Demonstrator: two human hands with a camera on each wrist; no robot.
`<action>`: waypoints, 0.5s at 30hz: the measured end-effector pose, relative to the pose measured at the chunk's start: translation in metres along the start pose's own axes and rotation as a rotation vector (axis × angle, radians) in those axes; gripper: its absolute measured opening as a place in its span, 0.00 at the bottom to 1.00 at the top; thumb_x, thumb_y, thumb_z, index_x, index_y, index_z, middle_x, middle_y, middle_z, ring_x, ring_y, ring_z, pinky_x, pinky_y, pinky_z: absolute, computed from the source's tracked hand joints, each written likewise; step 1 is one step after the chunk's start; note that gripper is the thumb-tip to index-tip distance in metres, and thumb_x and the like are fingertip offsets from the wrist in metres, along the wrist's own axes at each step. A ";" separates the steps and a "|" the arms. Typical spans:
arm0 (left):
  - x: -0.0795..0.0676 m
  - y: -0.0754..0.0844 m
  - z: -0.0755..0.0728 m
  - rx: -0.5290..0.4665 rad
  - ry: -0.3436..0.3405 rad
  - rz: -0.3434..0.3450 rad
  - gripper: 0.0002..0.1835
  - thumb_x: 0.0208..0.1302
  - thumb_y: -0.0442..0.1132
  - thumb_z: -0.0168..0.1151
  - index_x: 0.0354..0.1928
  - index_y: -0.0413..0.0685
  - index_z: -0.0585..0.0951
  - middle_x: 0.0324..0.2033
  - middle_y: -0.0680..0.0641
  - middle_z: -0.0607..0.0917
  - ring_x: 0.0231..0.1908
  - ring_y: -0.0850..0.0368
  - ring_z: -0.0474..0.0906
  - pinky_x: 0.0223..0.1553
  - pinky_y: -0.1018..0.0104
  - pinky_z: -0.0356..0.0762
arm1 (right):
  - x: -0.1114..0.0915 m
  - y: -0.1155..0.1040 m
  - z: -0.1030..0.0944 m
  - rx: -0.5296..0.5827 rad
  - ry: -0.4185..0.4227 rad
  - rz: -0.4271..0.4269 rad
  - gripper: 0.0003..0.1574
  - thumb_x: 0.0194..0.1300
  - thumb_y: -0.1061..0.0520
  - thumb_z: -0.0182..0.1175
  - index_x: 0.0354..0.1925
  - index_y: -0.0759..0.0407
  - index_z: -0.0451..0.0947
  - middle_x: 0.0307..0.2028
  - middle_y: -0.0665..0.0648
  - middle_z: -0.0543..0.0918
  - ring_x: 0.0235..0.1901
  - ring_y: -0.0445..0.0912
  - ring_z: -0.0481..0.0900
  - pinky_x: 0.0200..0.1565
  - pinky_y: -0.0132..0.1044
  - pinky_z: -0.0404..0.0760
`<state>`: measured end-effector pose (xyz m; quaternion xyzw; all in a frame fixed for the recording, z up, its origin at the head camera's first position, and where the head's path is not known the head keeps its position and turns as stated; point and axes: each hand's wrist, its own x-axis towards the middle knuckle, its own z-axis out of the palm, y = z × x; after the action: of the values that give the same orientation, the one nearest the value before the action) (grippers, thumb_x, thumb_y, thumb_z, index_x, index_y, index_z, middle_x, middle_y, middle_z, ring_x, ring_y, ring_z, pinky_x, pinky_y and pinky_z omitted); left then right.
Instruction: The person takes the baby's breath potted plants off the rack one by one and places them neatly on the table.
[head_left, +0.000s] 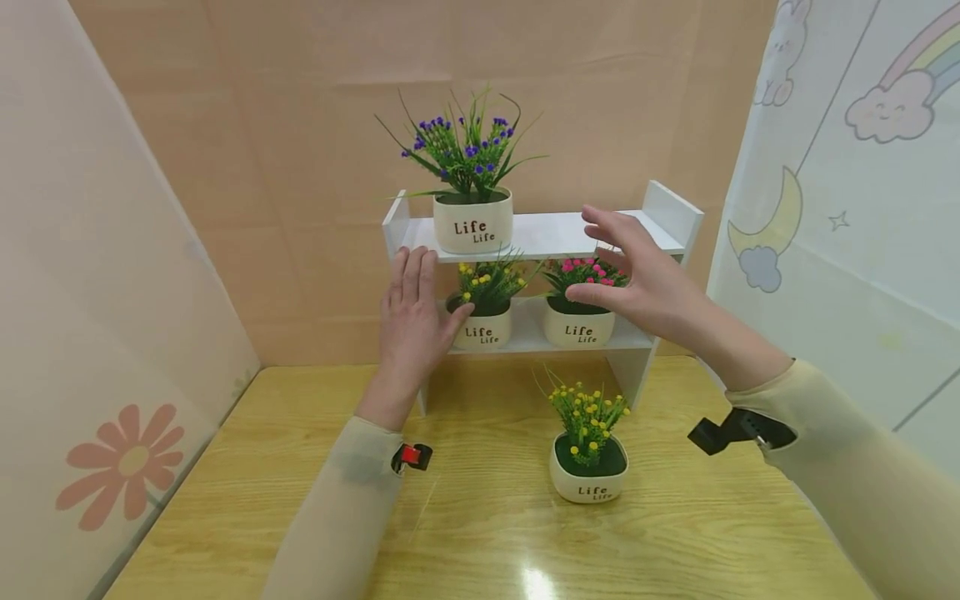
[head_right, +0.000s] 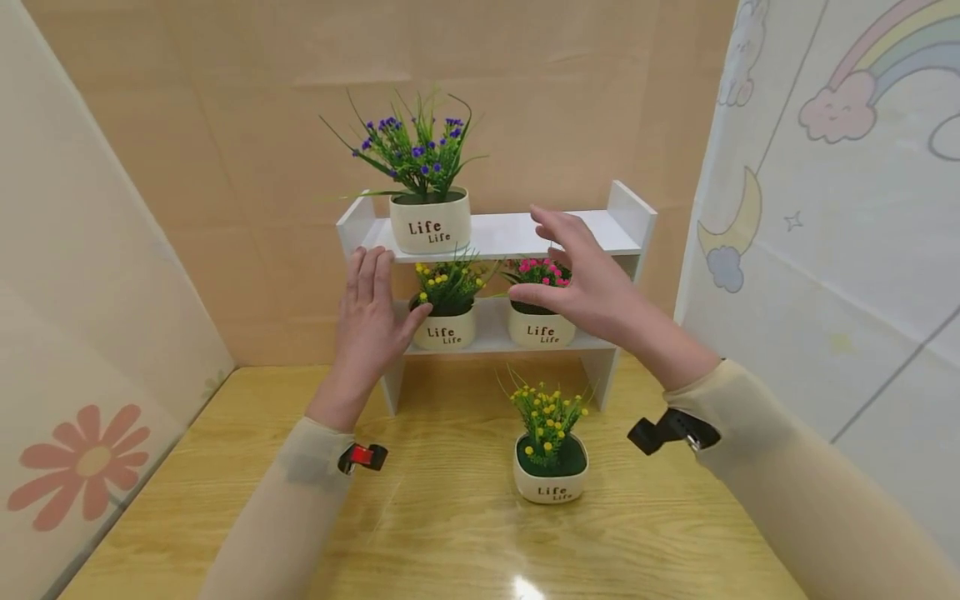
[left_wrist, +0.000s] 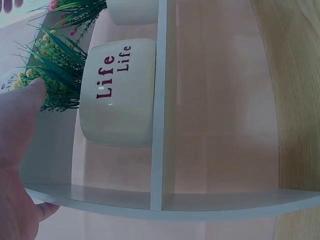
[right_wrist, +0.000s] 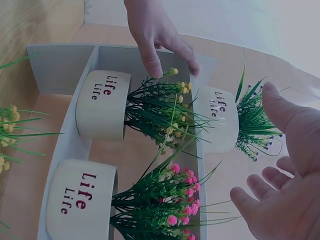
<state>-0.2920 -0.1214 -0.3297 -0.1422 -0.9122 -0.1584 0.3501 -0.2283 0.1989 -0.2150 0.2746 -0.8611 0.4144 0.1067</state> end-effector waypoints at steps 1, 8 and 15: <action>0.000 0.000 0.000 -0.001 0.001 0.000 0.55 0.74 0.62 0.71 0.86 0.46 0.50 0.85 0.44 0.51 0.87 0.45 0.36 0.76 0.35 0.63 | 0.003 -0.001 0.000 -0.004 -0.002 0.003 0.63 0.73 0.57 0.77 0.90 0.47 0.49 0.85 0.58 0.55 0.82 0.61 0.62 0.77 0.57 0.67; 0.000 -0.001 0.001 -0.018 0.014 0.005 0.55 0.74 0.61 0.72 0.86 0.47 0.50 0.85 0.44 0.51 0.87 0.46 0.36 0.75 0.33 0.63 | 0.028 -0.006 0.005 -0.027 -0.001 -0.005 0.63 0.73 0.53 0.77 0.90 0.52 0.49 0.84 0.59 0.57 0.83 0.54 0.59 0.79 0.52 0.64; 0.000 0.000 0.001 -0.015 0.011 0.003 0.55 0.74 0.61 0.72 0.86 0.47 0.49 0.85 0.45 0.51 0.87 0.45 0.36 0.76 0.33 0.63 | 0.051 -0.010 0.010 -0.043 0.005 0.002 0.64 0.73 0.47 0.77 0.90 0.52 0.48 0.85 0.59 0.55 0.84 0.54 0.58 0.80 0.49 0.62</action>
<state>-0.2923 -0.1216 -0.3307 -0.1451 -0.9088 -0.1653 0.3544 -0.2644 0.1660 -0.1939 0.2705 -0.8697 0.3968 0.1143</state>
